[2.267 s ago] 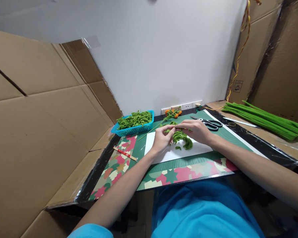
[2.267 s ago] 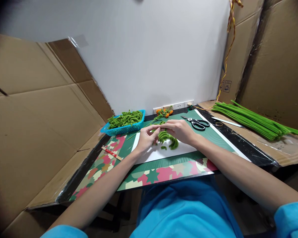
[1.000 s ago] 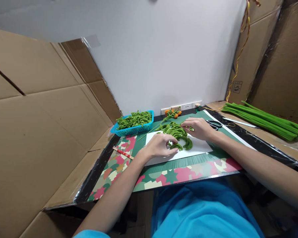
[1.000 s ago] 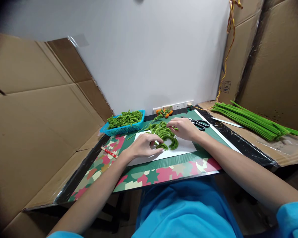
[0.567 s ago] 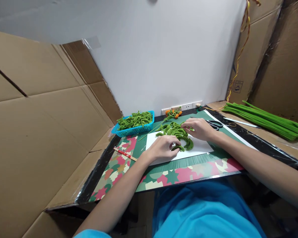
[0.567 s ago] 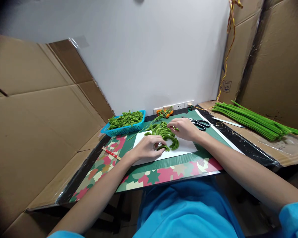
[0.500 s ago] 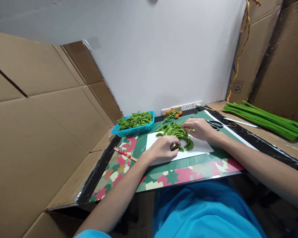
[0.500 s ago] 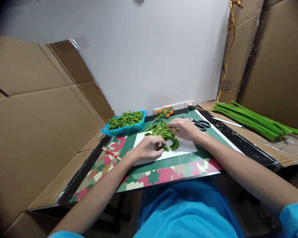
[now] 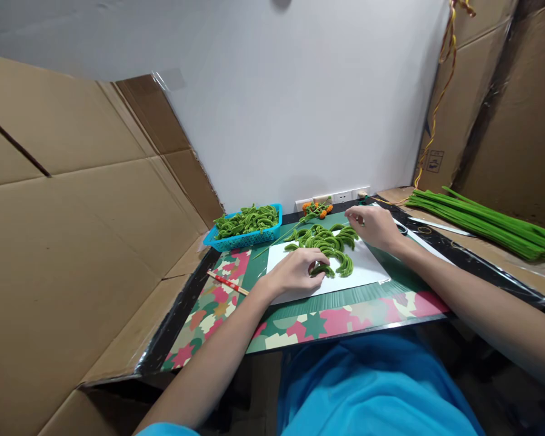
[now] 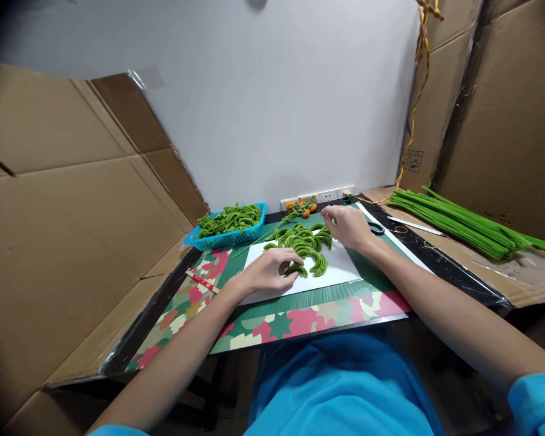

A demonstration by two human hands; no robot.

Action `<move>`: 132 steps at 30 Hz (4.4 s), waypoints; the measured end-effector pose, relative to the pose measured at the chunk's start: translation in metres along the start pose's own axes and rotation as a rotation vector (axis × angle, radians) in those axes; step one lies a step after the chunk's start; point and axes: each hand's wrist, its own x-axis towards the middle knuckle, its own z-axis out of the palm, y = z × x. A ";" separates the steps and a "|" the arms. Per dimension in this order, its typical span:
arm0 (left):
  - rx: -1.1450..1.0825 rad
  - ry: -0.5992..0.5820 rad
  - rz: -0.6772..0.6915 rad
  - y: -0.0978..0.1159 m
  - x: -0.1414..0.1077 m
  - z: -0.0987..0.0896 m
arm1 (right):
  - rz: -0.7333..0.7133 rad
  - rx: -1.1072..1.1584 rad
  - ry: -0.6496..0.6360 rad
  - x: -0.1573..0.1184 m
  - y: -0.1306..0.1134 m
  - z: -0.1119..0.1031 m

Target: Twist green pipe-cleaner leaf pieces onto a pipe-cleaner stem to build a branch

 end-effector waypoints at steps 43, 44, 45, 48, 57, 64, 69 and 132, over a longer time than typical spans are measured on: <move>-0.943 1.009 -0.645 -0.051 0.010 -0.034 | 0.365 -0.385 -0.451 0.003 0.057 0.014; -0.948 1.011 -0.650 -0.051 0.010 -0.035 | 0.366 -0.373 -0.423 0.004 0.055 0.013; -0.951 1.011 -0.654 -0.050 0.010 -0.035 | 0.365 -0.355 -0.390 0.004 0.051 0.011; -0.959 1.008 -0.663 -0.049 0.010 -0.036 | 0.373 -0.304 -0.278 0.005 0.041 0.004; -0.974 0.982 -0.672 -0.045 0.011 -0.036 | 0.453 -0.023 0.094 0.010 0.036 -0.004; -0.977 0.979 -0.683 -0.044 0.011 -0.037 | 0.441 0.219 0.281 0.014 0.047 -0.012; -0.971 0.978 -0.687 -0.045 0.010 -0.036 | 0.386 0.386 0.355 0.016 0.049 -0.010; 0.225 0.713 -0.900 -0.105 -0.023 -0.063 | 0.304 -0.197 -0.495 0.003 0.055 0.008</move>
